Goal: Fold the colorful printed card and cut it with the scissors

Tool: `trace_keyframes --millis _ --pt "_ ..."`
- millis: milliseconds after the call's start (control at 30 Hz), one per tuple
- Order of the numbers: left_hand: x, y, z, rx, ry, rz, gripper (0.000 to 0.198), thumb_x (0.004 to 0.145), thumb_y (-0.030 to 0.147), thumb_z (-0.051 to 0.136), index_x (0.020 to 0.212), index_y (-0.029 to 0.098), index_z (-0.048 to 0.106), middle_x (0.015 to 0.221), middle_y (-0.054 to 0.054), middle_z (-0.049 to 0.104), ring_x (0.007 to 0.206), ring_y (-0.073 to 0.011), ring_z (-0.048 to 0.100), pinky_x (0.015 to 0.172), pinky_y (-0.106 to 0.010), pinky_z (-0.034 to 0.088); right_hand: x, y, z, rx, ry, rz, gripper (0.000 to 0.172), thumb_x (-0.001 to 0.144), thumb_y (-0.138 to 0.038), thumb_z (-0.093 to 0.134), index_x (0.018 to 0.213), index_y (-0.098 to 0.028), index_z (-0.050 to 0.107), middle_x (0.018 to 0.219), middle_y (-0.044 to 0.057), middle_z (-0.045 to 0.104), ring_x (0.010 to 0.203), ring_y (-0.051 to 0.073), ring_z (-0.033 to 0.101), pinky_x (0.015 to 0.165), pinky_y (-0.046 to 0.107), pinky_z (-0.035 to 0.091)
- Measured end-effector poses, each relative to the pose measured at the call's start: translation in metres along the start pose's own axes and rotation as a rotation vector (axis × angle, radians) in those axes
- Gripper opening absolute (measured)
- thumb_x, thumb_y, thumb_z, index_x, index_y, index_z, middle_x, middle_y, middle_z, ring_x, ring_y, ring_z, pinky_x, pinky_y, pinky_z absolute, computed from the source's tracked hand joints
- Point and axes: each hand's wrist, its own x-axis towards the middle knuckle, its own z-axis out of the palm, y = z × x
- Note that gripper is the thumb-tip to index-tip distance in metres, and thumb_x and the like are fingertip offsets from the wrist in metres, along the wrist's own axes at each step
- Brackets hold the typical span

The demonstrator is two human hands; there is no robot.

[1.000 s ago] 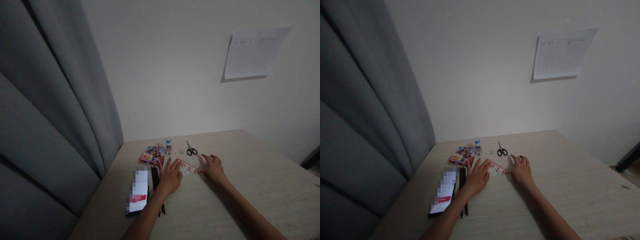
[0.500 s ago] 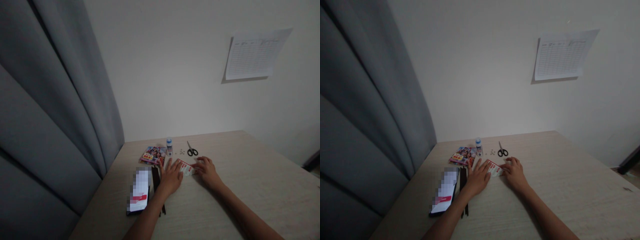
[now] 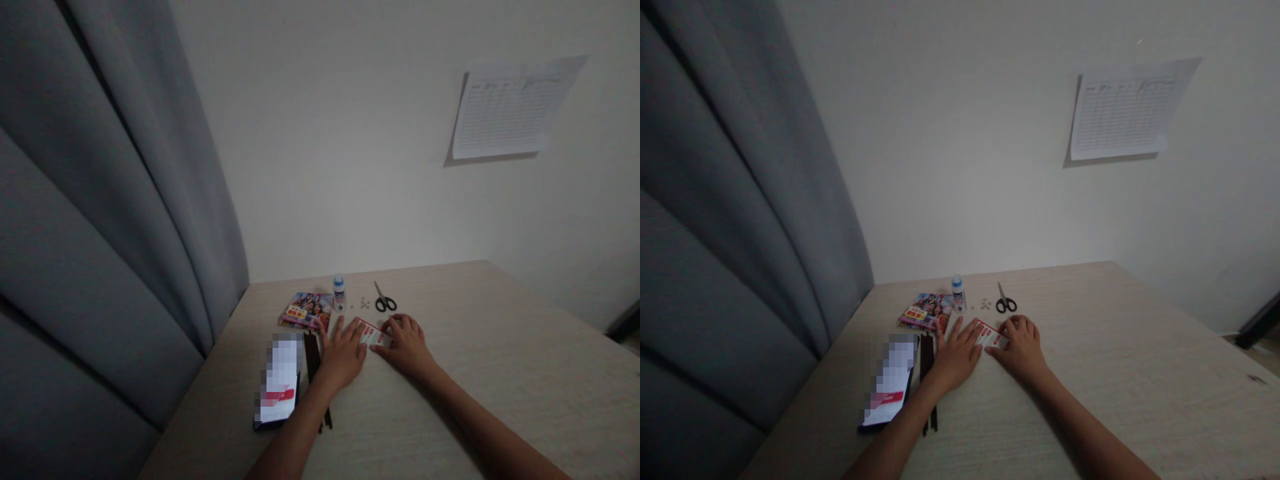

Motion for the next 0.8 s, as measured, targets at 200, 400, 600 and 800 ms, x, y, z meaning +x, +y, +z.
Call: trace_keyframes --millis 200,400,600,800 --pt "0.000 0.001 -0.004 0.001 -0.035 -0.004 0.055 0.101 0.055 0.022 0.154 0.041 0.027 0.162 0.008 0.029 0.153 -0.0304 0.010 0.111 -0.074 -0.017 0.003 0.008 -0.001 0.049 -0.045 0.005 0.052 0.072 -0.055 0.075 0.116 -0.028 0.067 0.131 0.011 0.052 0.128 0.033 0.043 0.108 0.049 0.035" --pt "-0.001 0.001 -0.006 -0.006 -0.040 -0.005 0.055 0.101 0.054 0.021 0.154 0.040 0.028 0.162 0.008 0.029 0.153 -0.0306 0.009 0.113 -0.073 -0.016 0.008 0.021 -0.001 0.060 -0.069 -0.033 0.052 0.076 -0.043 0.072 0.124 -0.025 0.066 0.134 0.013 0.051 0.130 0.032 0.041 0.112 0.045 0.033" --pt "0.000 0.001 -0.005 -0.029 -0.043 -0.017 0.055 0.101 0.054 0.023 0.154 0.041 0.028 0.162 0.008 0.030 0.153 -0.0308 0.010 0.112 -0.073 -0.017 0.013 0.031 -0.001 0.089 -0.095 -0.029 0.054 0.074 -0.037 0.070 0.127 -0.026 0.065 0.138 0.012 0.051 0.136 0.033 0.037 0.114 0.048 0.032" --pt "-0.001 0.001 -0.005 -0.031 -0.038 -0.016 0.054 0.101 0.054 0.022 0.153 0.042 0.030 0.161 0.008 0.030 0.153 -0.0307 0.010 0.113 -0.072 -0.017 0.018 0.043 -0.003 0.164 -0.154 -0.009 0.057 0.071 -0.030 0.070 0.127 -0.023 0.066 0.143 0.012 0.050 0.132 0.030 0.045 0.113 0.045 0.036"
